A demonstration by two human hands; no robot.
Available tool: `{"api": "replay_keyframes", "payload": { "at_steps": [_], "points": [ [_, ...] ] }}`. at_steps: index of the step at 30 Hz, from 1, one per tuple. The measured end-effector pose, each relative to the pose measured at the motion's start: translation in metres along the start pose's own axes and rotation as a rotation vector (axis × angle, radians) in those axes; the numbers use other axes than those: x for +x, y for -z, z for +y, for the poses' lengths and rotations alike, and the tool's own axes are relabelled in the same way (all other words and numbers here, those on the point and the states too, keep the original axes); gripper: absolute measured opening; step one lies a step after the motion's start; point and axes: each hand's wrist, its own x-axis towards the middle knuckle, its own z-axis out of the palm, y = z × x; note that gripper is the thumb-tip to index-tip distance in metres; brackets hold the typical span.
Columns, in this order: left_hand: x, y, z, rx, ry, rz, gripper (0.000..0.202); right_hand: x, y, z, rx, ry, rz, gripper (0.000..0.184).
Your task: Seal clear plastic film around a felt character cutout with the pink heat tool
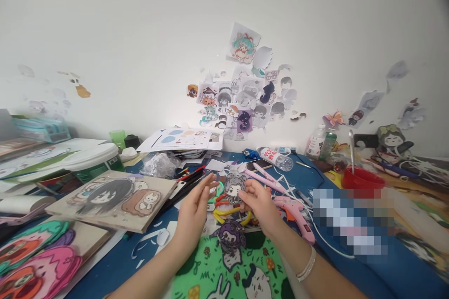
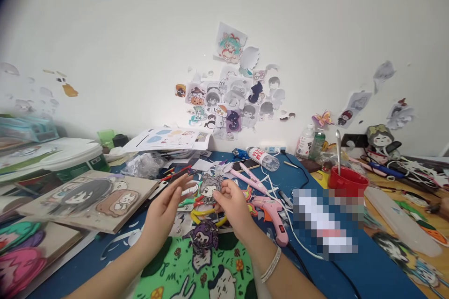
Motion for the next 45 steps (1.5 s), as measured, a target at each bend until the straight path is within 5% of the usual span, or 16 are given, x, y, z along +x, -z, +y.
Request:
{"api": "replay_keyframes", "payload": {
  "at_steps": [4,8,11,15,21,35,45],
  "points": [
    [-0.005,0.004,-0.006,0.607,-0.429,-0.177,0.042,0.002,0.001,0.002,0.028,-0.001,0.035,0.031],
    [-0.011,-0.002,-0.008,0.787,-0.51,-0.3,0.041,0.003,0.001,0.001,0.042,0.018,0.064,0.03],
    [-0.011,-0.005,-0.004,0.693,-0.412,-0.284,0.04,0.001,-0.001,-0.002,0.04,0.028,0.052,0.028],
    [-0.006,-0.008,0.0,0.366,-0.034,-0.154,0.023,-0.002,-0.004,-0.004,0.016,0.039,0.009,0.025],
    [0.0,-0.014,-0.01,0.032,0.248,-0.207,0.055,-0.001,-0.005,0.004,-0.017,0.033,-0.081,0.027],
    [-0.002,-0.012,0.005,-0.276,0.379,-0.228,0.04,0.0,-0.001,0.011,0.017,-0.002,-0.132,0.046],
    [-0.006,-0.015,0.006,-0.437,0.438,-0.354,0.036,-0.002,-0.002,0.006,-0.065,0.08,-0.153,0.023]
  ]
}}
